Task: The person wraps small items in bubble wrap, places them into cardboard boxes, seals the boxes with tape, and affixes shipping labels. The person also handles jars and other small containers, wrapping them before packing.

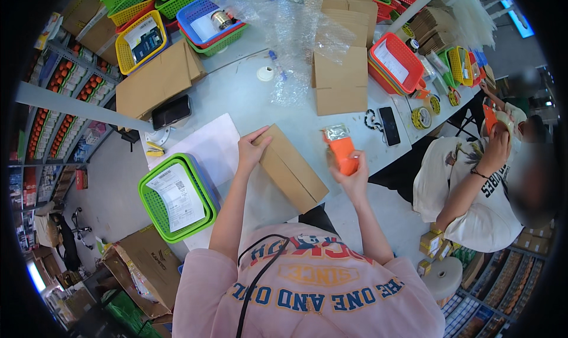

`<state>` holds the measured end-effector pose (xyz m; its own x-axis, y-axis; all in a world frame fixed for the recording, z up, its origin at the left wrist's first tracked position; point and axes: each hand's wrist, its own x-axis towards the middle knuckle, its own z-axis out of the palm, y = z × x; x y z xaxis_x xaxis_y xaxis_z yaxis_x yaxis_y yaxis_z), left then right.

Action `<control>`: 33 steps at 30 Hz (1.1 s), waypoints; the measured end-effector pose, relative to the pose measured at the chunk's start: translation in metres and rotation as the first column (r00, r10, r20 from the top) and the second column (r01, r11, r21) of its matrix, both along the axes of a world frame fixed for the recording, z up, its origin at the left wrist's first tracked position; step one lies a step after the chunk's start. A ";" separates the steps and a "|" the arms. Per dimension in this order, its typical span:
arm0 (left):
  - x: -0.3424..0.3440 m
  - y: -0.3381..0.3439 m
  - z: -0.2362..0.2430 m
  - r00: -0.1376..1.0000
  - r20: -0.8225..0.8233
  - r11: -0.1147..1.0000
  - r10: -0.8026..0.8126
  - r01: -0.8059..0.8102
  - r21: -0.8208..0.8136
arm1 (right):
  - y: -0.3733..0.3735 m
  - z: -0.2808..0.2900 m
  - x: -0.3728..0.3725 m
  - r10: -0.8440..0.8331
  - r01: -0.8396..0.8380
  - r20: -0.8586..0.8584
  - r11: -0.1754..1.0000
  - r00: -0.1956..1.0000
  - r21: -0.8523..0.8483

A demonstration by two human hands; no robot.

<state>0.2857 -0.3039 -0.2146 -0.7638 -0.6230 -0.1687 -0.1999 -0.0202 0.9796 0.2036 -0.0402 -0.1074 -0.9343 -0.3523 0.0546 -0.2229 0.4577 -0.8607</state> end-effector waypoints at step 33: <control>-0.031 -0.066 -0.035 0.923 0.372 0.960 -0.099 0.187 -0.208 | -0.103 0.035 0.029 0.545 -0.532 0.106 0.728 0.832 0.433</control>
<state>0.2552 -0.3703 -0.2494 -0.7649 -0.5664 -0.3069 -0.5177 0.2570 0.8160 0.2324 -0.1429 -0.0726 -0.5813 -0.7879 -0.2032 -0.5652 0.5707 -0.5957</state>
